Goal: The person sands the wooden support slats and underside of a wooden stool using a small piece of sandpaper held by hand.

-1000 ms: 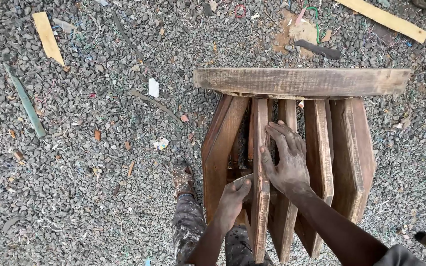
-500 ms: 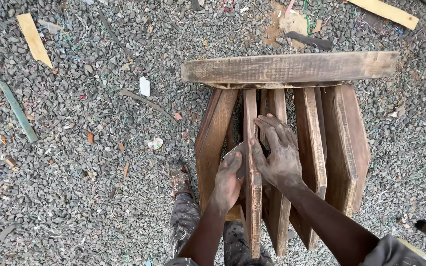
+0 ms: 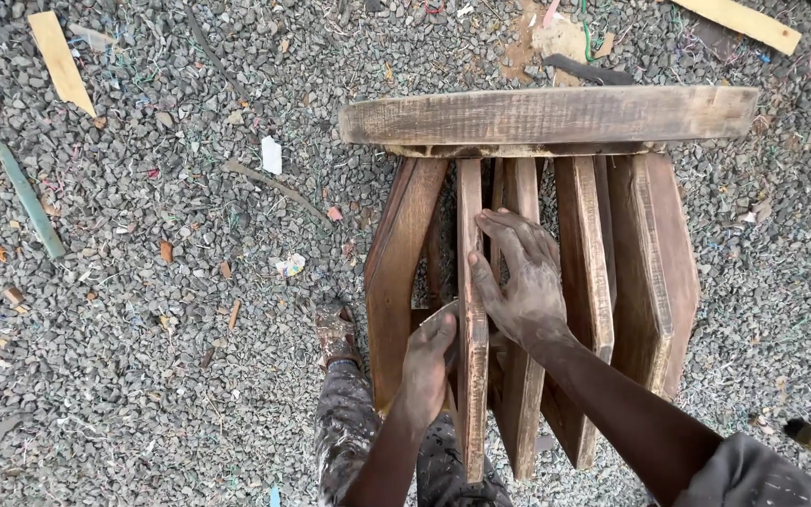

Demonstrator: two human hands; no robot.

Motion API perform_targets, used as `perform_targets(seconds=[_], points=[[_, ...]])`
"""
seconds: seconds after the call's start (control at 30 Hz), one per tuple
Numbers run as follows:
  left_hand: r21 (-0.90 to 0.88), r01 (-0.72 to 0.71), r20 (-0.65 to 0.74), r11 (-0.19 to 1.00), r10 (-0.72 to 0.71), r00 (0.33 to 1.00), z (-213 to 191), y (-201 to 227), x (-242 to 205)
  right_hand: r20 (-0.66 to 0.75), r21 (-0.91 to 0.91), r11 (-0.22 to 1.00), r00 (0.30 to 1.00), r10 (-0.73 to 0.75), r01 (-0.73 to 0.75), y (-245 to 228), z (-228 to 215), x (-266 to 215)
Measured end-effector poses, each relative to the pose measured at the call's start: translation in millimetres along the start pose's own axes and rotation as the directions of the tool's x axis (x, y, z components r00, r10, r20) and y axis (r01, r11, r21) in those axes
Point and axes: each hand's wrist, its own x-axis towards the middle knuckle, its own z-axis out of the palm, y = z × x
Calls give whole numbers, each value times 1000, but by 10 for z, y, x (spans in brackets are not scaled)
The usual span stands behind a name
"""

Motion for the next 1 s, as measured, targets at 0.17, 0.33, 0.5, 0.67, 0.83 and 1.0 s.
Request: perform_targets(seconds=[0.17,0.33,0.5,0.67,0.83,1.0], points=[[-157,-251,-11,955,252,968,403,427,186,5,9,1000,1000,-7,7,-19,10,-22],[5,-192,62,981,191,980,264,384,-96,-16,4,1000,1000,-27,27,21,23,-31],[429,-85,46,899,73,996,-647,-418,-643,17,4,999,999,-43,43,42,-24,-166],[451,26,-293,892,120,949,-972,-321,-1318,31,-33,994,994,-107,108,29,-25,-225],[606,-14,-319,795,259,912,-1396,-1189,-1474,314,-291,937,944,-97,193,-62,-22,-463],[881,-204,-20,427,464,886,-1724,-1991,-1389,332,-388,899,941,-70,204,-144,84,-1658]])
